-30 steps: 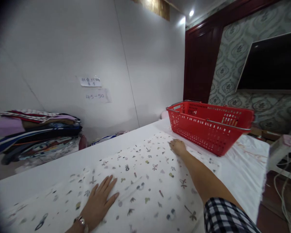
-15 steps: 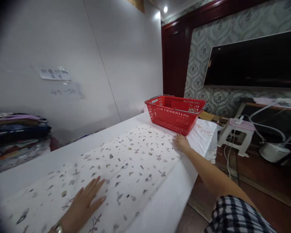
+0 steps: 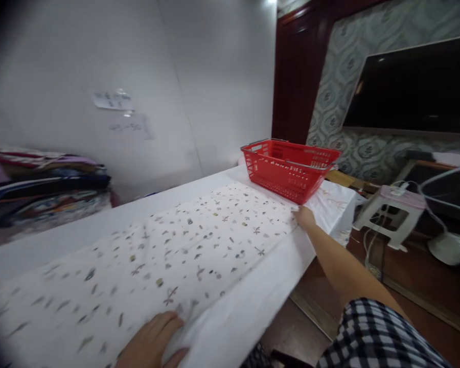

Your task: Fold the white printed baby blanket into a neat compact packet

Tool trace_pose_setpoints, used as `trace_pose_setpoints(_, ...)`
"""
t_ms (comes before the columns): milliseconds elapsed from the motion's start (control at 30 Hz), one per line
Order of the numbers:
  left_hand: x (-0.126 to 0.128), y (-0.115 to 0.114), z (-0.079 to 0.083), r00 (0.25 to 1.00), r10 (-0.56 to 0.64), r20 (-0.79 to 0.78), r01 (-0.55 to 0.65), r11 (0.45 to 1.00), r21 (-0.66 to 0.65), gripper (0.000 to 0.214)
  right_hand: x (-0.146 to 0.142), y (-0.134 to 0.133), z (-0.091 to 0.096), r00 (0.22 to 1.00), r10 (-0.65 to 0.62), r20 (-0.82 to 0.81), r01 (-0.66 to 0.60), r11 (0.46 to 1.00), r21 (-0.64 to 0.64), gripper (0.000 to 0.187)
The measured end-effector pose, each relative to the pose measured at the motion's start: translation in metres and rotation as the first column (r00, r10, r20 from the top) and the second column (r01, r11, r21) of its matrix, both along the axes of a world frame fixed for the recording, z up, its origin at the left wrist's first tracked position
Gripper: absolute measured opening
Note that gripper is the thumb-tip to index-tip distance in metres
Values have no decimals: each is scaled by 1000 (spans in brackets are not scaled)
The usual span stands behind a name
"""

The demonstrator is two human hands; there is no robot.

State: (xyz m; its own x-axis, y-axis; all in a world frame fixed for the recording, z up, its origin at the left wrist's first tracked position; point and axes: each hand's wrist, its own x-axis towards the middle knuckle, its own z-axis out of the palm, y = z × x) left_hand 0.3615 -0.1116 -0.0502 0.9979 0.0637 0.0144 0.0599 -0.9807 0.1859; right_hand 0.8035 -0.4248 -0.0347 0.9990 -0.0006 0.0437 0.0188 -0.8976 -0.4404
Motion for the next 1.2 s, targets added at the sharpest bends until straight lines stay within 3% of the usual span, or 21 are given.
trace_pose_setpoints(133, 6, -28, 25, 993, 90, -78, -83, 993, 83, 22, 0, -12, -3, 994, -92, 60, 92, 996, -7, 38)
trace_pose_setpoints(267, 6, -37, 22, 991, 92, -100, -75, 984, 162, 21, -1, -20, -3, 998, -58, 4, 58, 996, -64, 50)
trace_pose_setpoints(333, -1, -38, 19, 994, 78, -71, -67, 987, 149, 17, -3, -17, -2, 996, -32, 85, 41, 992, -118, 54)
trace_pose_setpoints(400, -12, -39, 20, 995, 85, -41, -80, 989, 122, 17, -11, -5, -3, 963, 99, 252, -52, 981, -188, 51)
trace_pose_setpoints(467, -25, -39, 22, 993, 116, -24, -113, 989, 97, 21, -31, 16, -6, 884, 318, 343, -259, 943, -208, 44)
trace_pose_setpoints(533, -39, -39, 26, 988, 152, -20, -150, 986, 78, 25, -65, 43, -13, 803, 521, 289, -513, 851, -109, 40)
trace_pose_setpoints(567, -47, -38, 27, 985, 172, -20, -171, 983, 72, 26, -87, 56, -17, 755, 614, 232, -626, 779, -27, 39)
trace_pose_setpoints(633, -60, -37, 29, 974, 225, -20, -223, 972, 79, 27, -132, 77, -25, 588, 789, 179, -808, 583, 85, 40)
trace_pose_setpoints(700, -74, -35, 28, 955, 297, -20, -293, 950, 107, 27, -170, 88, -33, 377, 910, 170, -926, 371, 65, 38)
trace_pose_setpoints(733, -80, -34, 28, 942, 334, -16, -330, 936, 123, 27, -184, 89, -37, 310, 934, 178, -950, 310, 26, 37)
trace_pose_setpoints(900, -109, -25, 24, 866, 500, 16, -496, 853, 162, 22, -208, 88, -44, 217, 945, 245, -965, 245, -90, 26)
trace_pose_setpoints(1067, -132, -15, 25, 788, 615, 23, -609, 773, 176, 21, -254, 120, -27, 22, 967, 255, -998, 38, -56, 31)
trace_pose_setpoints(1200, -152, -13, 25, 751, 660, 9, -654, 742, 147, 23, -287, 137, -7, -124, 982, 143, -992, -121, -27, 25)
